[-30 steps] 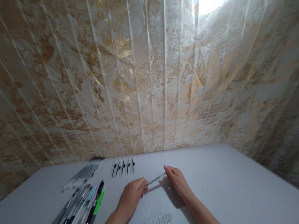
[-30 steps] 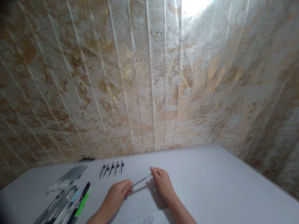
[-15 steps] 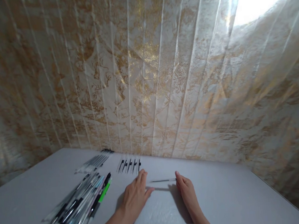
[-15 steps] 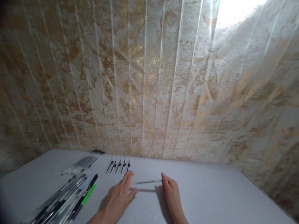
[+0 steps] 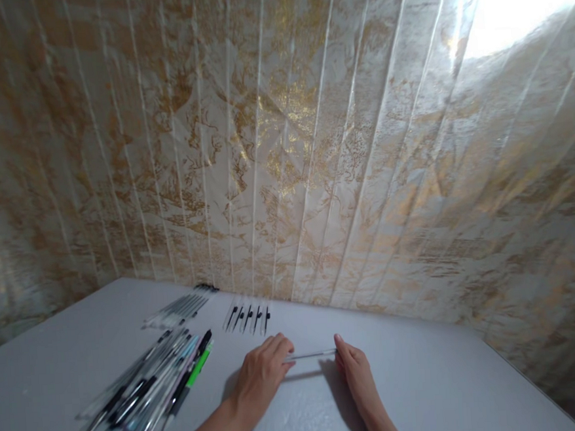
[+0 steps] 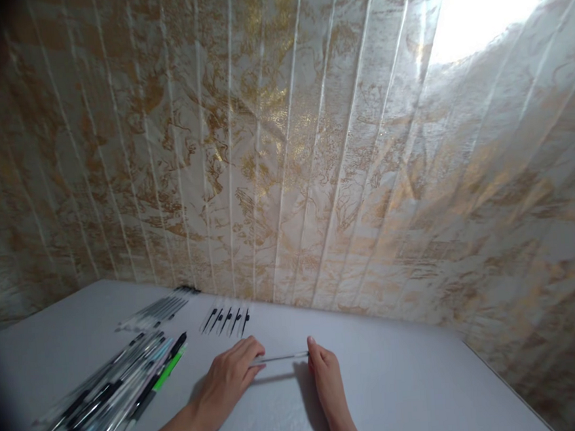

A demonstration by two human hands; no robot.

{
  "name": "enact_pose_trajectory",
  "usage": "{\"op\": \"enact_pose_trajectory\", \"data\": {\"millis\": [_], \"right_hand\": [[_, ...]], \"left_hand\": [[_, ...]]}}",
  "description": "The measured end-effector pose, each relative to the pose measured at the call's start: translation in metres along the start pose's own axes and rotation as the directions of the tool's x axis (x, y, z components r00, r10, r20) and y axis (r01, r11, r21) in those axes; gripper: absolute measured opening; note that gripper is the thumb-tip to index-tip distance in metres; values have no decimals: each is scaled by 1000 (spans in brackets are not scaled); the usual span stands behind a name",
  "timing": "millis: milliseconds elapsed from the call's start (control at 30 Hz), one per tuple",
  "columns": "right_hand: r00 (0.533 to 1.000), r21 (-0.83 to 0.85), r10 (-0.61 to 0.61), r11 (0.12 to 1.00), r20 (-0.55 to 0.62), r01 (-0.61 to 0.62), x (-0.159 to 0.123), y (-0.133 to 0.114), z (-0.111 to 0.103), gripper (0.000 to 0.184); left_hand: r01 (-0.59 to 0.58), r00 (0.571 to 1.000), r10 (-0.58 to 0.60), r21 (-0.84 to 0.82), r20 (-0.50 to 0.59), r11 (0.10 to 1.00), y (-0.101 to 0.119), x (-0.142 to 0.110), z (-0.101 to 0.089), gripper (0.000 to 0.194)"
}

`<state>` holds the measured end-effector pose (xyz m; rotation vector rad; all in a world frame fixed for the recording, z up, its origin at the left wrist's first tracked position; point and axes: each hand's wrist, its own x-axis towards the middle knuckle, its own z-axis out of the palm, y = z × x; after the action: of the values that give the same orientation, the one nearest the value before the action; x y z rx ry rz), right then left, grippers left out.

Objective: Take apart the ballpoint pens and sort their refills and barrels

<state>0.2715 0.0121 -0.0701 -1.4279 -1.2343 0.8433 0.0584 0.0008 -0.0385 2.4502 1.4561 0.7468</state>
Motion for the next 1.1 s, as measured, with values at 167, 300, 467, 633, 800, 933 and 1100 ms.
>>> {"op": "enact_pose_trajectory", "data": {"millis": [167,300,467,633,800,933,1100], "right_hand": [[1000,3,9,1000,9,-9,0,0,-1,61],[1000,27,4,1000,-18,-3,-1,-3,0,60],[1000,71,-5,997,-7,6,0,-2,1,59],[1000,30,-11,999,15,11,3,-1,-2,59],[999,-98,-8,995,50,13,1,-3,-4,60],[997,-99,-2,995,77,9,2,0,-1,60],[990,-21,-23,999,142,26,2,-3,2,57]], "left_hand": [[-15,1000,15,-38,11,999,1,-2,2,12],[25,999,-22,-61,40,998,-1,0,2,8],[85,990,-77,-69,117,994,-1,2,1,19],[55,984,-39,-85,177,995,2,0,-3,21],[32,982,-13,-101,189,994,7,-1,-6,25],[62,982,-46,-81,182,995,7,1,-5,7],[102,973,-88,-55,213,993,0,4,-5,25]]}}
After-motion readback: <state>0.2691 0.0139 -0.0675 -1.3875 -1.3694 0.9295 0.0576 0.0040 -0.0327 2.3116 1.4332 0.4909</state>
